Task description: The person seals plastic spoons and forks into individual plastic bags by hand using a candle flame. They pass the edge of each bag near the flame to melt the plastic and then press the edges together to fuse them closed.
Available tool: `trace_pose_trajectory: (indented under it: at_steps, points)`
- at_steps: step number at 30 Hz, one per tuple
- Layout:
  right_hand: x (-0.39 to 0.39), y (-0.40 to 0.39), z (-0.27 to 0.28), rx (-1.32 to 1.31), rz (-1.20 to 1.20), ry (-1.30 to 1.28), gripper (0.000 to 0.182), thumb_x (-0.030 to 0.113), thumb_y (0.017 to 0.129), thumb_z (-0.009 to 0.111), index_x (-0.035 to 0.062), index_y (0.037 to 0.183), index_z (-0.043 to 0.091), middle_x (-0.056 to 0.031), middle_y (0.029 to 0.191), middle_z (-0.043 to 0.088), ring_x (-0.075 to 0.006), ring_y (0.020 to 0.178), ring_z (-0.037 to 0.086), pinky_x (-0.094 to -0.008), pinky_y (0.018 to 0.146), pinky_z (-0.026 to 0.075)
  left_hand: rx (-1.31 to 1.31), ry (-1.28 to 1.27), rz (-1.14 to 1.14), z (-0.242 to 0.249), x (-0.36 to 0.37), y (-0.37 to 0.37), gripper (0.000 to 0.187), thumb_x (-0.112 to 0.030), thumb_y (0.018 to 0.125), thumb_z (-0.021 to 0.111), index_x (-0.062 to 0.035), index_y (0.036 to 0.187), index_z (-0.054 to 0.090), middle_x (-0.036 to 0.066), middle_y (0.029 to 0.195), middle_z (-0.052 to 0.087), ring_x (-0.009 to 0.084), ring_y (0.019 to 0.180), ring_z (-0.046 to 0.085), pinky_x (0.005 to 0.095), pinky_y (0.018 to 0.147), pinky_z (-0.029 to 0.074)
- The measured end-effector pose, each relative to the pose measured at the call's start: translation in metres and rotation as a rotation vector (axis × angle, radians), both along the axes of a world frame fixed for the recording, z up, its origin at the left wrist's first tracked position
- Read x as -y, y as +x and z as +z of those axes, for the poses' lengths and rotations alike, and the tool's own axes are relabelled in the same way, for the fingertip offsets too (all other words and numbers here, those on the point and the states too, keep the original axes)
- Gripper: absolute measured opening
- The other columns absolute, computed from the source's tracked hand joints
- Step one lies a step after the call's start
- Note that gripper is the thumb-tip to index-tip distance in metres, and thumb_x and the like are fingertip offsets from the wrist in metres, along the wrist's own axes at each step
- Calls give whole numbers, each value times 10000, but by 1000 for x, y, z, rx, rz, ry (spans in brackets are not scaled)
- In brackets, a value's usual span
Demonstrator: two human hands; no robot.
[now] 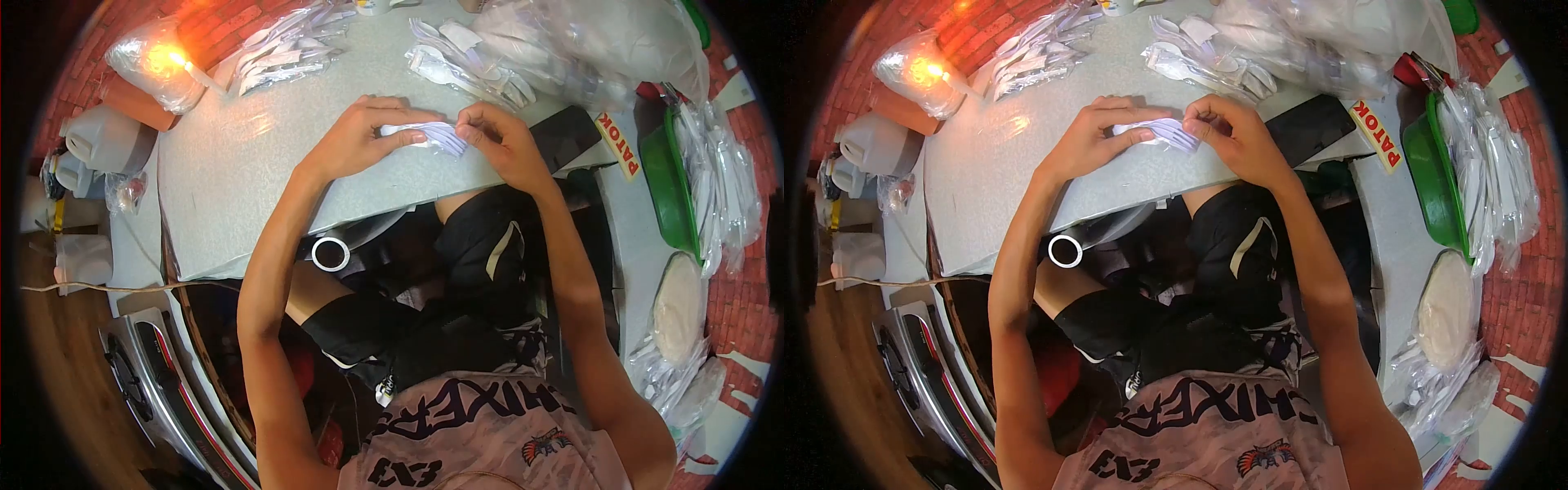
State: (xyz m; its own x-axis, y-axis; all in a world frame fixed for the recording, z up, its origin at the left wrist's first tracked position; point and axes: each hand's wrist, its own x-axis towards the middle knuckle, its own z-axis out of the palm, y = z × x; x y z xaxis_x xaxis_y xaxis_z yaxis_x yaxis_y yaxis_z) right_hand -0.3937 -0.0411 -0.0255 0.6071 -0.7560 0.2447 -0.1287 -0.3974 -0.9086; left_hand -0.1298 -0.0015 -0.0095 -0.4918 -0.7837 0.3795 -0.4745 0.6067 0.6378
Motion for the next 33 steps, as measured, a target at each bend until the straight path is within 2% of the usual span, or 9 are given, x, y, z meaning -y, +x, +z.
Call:
trace_pose_trajectory:
  at_steps: [2, 4, 11, 17, 19, 20, 22, 28, 33]
  points:
    - [4, -2, -4, 21, 30, 41, 110, 108, 1005, 654, 10, 1054, 660, 4, 929, 652, -70, 860, 574, -235, 779, 459, -96, 61, -4, 0, 0, -1, 291, -152, 927, 721, -120, 1214, 757, 115, 886, 708, 250, 775, 612, 371, 770, 493]
    - [4, -1, -7, 132, 43, 68, 157, 153, 1003, 662, 39, 1094, 722, 18, 934, 705, -50, 788, 554, -232, 717, 436, -150, 91, 2, -2, 0, -1, 261, -176, 965, 697, -105, 1209, 755, 110, 935, 734, 218, 829, 645, 343, 806, 506]
    - [3, 0, -8, 122, 14, 35, 175, 132, 998, 657, 47, 1121, 747, 11, 951, 724, -47, 797, 566, -222, 721, 435, -182, 160, 60, -10, 0, 3, 272, -256, 1001, 665, -66, 1169, 763, 111, 1016, 766, 187, 895, 686, 321, 854, 529]
    - [-1, -3, 6, 165, 76, -20, 249, 92, 938, 707, 51, 1183, 734, -2, 957, 694, -61, 790, 541, -231, 706, 425, -116, 281, 237, -6, -3, 8, 355, -350, 1030, 624, -46, 1151, 761, 81, 817, 725, 144, 744, 653, 304, 708, 517]
    - [-3, -8, 18, 5, 166, -20, 318, 45, 938, 674, 11, 1254, 681, -31, 1092, 673, -94, 1022, 601, -271, 879, 477, -176, 509, 261, -1, -2, 8, 373, -366, 1041, 605, -45, 1148, 762, 46, 718, 658, 101, 620, 582, 283, 577, 467]
    - [-5, -7, 18, 3, 168, -20, 318, 45, 938, 674, 11, 1254, 681, -31, 1092, 673, -94, 1022, 601, -271, 879, 477, -179, 508, 263, 1, -3, 8, 373, -366, 1041, 605, -45, 1148, 762, 46, 718, 658, 101, 620, 582, 283, 577, 467]
    - [-8, -1, 15, 72, 78, -54, 310, 98, 886, 774, 42, 1188, 735, -13, 928, 683, -81, 766, 544, -232, 701, 427, -273, 654, 251, 12, -8, 6, 394, -398, 1030, 616, -49, 1143, 760, 13, 686, 625, 71, 527, 513, 259, 473, 398]
    - [-2, 3, -6, 106, -73, -40, 192, 182, 961, 728, 8, 1037, 760, -13, 789, 693, -84, 710, 564, -241, 666, 433, -279, 479, 153, 13, -15, 0, 392, -413, 983, 687, -47, 1101, 766, 7, 761, 686, 67, 494, 512, 230, 434, 369]
    - [-3, 4, -4, 74, -86, 24, 192, 183, 987, 694, 0, 1000, 749, -27, 797, 705, -78, 738, 586, -242, 678, 448, -189, 640, 90, 13, -9, 8, 343, -369, 997, 678, -44, 1008, 786, 13, 800, 716, 78, 587, 549, 247, 527, 427]
